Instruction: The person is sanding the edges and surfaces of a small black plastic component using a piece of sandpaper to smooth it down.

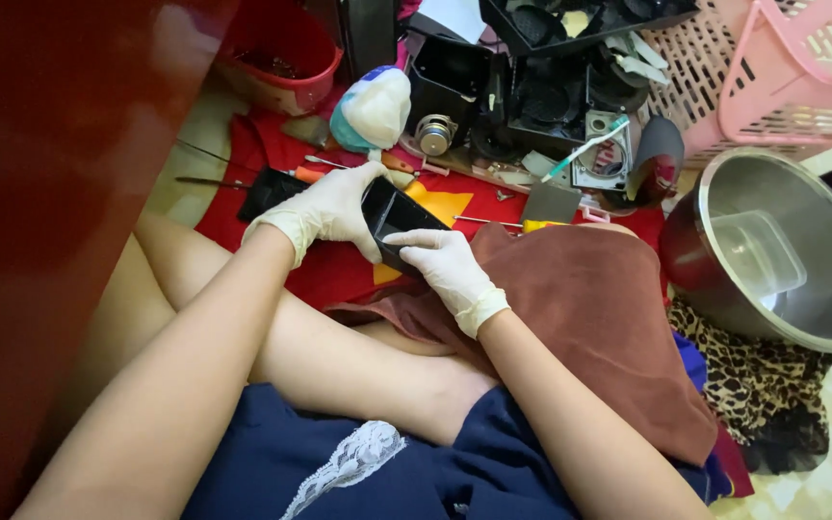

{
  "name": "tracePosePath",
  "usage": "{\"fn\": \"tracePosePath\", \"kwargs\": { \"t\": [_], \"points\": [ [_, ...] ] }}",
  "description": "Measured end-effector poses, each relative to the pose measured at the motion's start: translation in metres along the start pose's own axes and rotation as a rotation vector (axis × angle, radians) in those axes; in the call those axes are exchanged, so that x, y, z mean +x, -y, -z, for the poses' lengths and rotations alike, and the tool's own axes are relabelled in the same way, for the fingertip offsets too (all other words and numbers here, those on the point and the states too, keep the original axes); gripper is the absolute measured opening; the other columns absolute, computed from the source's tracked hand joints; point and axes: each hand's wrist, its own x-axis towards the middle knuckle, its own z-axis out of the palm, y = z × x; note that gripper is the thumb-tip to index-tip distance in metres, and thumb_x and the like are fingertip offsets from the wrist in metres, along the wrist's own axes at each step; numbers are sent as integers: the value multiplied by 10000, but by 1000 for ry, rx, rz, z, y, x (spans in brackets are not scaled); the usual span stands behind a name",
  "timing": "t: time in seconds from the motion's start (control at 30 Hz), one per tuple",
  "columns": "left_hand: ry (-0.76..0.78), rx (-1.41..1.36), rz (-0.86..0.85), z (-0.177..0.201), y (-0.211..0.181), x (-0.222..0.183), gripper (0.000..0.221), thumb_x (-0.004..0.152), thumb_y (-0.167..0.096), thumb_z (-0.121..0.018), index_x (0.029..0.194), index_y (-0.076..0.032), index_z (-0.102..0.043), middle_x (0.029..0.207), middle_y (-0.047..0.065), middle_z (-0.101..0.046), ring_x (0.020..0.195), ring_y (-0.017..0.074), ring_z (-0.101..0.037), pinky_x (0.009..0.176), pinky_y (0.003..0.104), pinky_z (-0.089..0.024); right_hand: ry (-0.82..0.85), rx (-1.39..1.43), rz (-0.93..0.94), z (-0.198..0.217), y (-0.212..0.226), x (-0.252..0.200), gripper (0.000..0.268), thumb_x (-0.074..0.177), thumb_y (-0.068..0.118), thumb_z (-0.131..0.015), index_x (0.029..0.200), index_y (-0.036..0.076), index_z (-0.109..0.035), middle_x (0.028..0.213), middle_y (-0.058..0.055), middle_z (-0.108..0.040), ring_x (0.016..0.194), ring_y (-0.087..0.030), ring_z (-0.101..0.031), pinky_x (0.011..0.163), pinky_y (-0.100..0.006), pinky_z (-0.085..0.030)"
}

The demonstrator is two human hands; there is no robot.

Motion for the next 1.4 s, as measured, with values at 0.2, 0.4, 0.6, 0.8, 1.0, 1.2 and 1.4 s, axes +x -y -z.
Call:
{"fn": "tracePosePath", "kwargs": {
  "t": [0.2, 0.4, 0.6, 0.8, 1.0, 1.2, 1.4],
  "points": [
    [-134, 6, 18, -13, 21, 9, 940, 312, -184, -910, 1158, -187, -501, 980, 105, -628, 943, 286, -604, 792, 364, -499, -97, -6, 84, 4, -4, -3, 303, 682, 90, -548, 895, 201, -732, 948, -41, -683, 999, -159, -569, 918, -262, -403],
    [-167, 48, 72, -18, 12, -15, 906, 337, -230, -882, 1153, -173, -492, 1020, 105, -619, 1005, 279, -584, 838, 367, -488, -72, -121, 24, 2, 0, -7, 323, 659, 118, -522, 861, 257, -732, 921, 24, -690, 1008, -146, -584, 937, -269, -401],
    [-174, 25, 133, -28, 15, -20, 920, 329, -238, -883, 1151, -163, -477, 1047, 119, -613, 1030, 278, -572, 845, 368, -488, -64, -191, 27, 3, 4, -11, 342, 642, 124, -490, 856, 244, -728, 935, 23, -688, 1037, -177, -574, 949, -298, -402],
    [-152, 90, 189, -31, 14, -23, 939, 357, -258, -879, 1188, -184, -447, 1112, 113, -588, 1081, 275, -547, 905, 388, -459, -49, -227, -5, 4, 2, -16, 352, 639, 141, -485, 862, 271, -723, 942, 61, -682, 1036, -151, -574, 945, -297, -404],
    [-109, 118, 269, -30, 4, -30, 942, 418, -281, -871, 1234, -211, -405, 1168, 85, -562, 1129, 262, -516, 948, 398, -418, -63, -220, -10, 3, 3, -16, 360, 625, 142, -492, 872, 264, -725, 920, 28, -687, 1013, -188, -584, 933, -308, -414],
    [-122, 122, 269, -32, 2, -34, 901, 441, -270, -864, 1220, -194, -417, 1145, 85, -571, 1108, 260, -533, 927, 380, -430, -99, -276, -50, 2, -3, -9, 324, 624, 195, -515, 844, 328, -712, 874, 76, -682, 984, -155, -589, 917, -303, -429],
    [-120, 114, 258, -31, 2, -35, 913, 438, -287, -862, 1220, -184, -402, 1169, 81, -558, 1127, 254, -517, 947, 378, -426, -132, -291, -43, 0, -4, -6, 295, 616, 190, -513, 806, 280, -720, 849, 38, -688, 964, -189, -603, 892, -318, -442]
  ]
}}
